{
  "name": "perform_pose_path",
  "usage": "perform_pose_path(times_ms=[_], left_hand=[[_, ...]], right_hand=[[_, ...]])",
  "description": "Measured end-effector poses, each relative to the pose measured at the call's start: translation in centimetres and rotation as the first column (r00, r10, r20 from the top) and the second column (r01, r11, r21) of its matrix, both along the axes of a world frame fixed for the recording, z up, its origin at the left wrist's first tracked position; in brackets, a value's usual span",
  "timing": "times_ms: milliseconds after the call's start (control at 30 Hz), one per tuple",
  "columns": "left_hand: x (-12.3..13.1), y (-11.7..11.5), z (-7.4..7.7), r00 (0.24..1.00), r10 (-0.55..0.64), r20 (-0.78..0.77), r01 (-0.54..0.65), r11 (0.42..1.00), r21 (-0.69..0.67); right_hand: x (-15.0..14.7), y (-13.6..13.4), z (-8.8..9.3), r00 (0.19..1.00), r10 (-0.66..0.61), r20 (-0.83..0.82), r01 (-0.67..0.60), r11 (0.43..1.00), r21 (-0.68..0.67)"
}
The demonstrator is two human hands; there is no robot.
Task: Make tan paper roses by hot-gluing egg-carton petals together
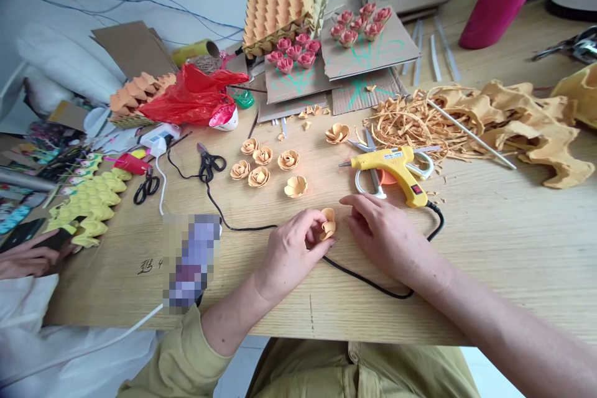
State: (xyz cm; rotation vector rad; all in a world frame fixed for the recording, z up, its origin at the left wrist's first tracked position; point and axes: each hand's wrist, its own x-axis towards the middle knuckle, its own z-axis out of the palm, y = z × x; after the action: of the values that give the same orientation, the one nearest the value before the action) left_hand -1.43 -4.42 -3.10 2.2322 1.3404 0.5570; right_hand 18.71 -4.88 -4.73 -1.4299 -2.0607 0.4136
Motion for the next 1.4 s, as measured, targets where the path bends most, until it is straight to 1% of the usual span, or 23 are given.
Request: perform_pose_path(times_ms=[33, 100, 200, 333, 567, 767, 833, 933, 1033, 1167, 1267, 1400], left_hand=[[0.0, 0.0, 0.0, 1.0, -0.003, 0.001, 0.003, 1.0, 0.004], [0.0, 0.0, -0.1, 1.0, -0.018, -0.006, 0.018, 1.0, 0.022], [0.0, 0.1, -0.2, 0.999, -0.05, -0.02, 0.051, 0.997, 0.055], [0.0, 0.1, -0.4, 0.998, -0.061, -0.029, 0.064, 0.994, 0.092], [0.0, 0.0, -0.7, 0.995, -0.097, 0.033, 0.091, 0.985, 0.15], [0.1, -0.1, -0.5, 0.992, -0.075, 0.104, 0.057, 0.984, 0.169], [0.0, 0.0, -0.4, 0.991, -0.075, 0.107, 0.056, 0.983, 0.173], [-0.2, 0.1, -0.4, 0.992, -0.092, 0.092, 0.073, 0.98, 0.186], [-0.3, 0.3, -0.5, 0.986, -0.121, 0.116, 0.099, 0.979, 0.18], [-0.4, 0.4, -0.5, 0.979, -0.132, 0.152, 0.103, 0.977, 0.187], [-0.4, 0.4, -0.4, 0.983, -0.117, 0.139, 0.088, 0.976, 0.197], [-0.5, 0.2, -0.2, 0.989, -0.121, 0.084, 0.1, 0.969, 0.225]], right_hand=[[0.0, 0.0, -0.1, 1.0, -0.005, 0.022, 0.005, 1.0, -0.007], [-0.2, 0.1, -0.1, 0.999, 0.025, 0.04, -0.024, 0.999, -0.024], [-0.3, 0.2, 0.1, 0.997, 0.078, 0.006, -0.077, 0.996, -0.052], [-0.4, 0.2, 0.6, 0.992, 0.112, -0.057, -0.116, 0.99, -0.078], [-0.6, -0.1, 0.8, 0.982, 0.078, -0.172, -0.106, 0.981, -0.162], [-0.7, -0.2, 0.9, 0.963, 0.071, -0.26, -0.116, 0.98, -0.16], [-0.6, -0.2, 0.9, 0.957, 0.075, -0.282, -0.124, 0.979, -0.16], [-0.4, -0.2, 0.9, 0.952, 0.134, -0.275, -0.169, 0.98, -0.107], [-0.3, -0.2, 0.9, 0.942, 0.204, -0.267, -0.23, 0.971, -0.07], [-0.2, -0.4, 1.2, 0.941, 0.205, -0.269, -0.236, 0.968, -0.087], [-0.3, -0.5, 1.4, 0.942, 0.199, -0.272, -0.234, 0.966, -0.106], [-0.5, -0.5, 1.6, 0.933, 0.195, -0.304, -0.241, 0.963, -0.121]])
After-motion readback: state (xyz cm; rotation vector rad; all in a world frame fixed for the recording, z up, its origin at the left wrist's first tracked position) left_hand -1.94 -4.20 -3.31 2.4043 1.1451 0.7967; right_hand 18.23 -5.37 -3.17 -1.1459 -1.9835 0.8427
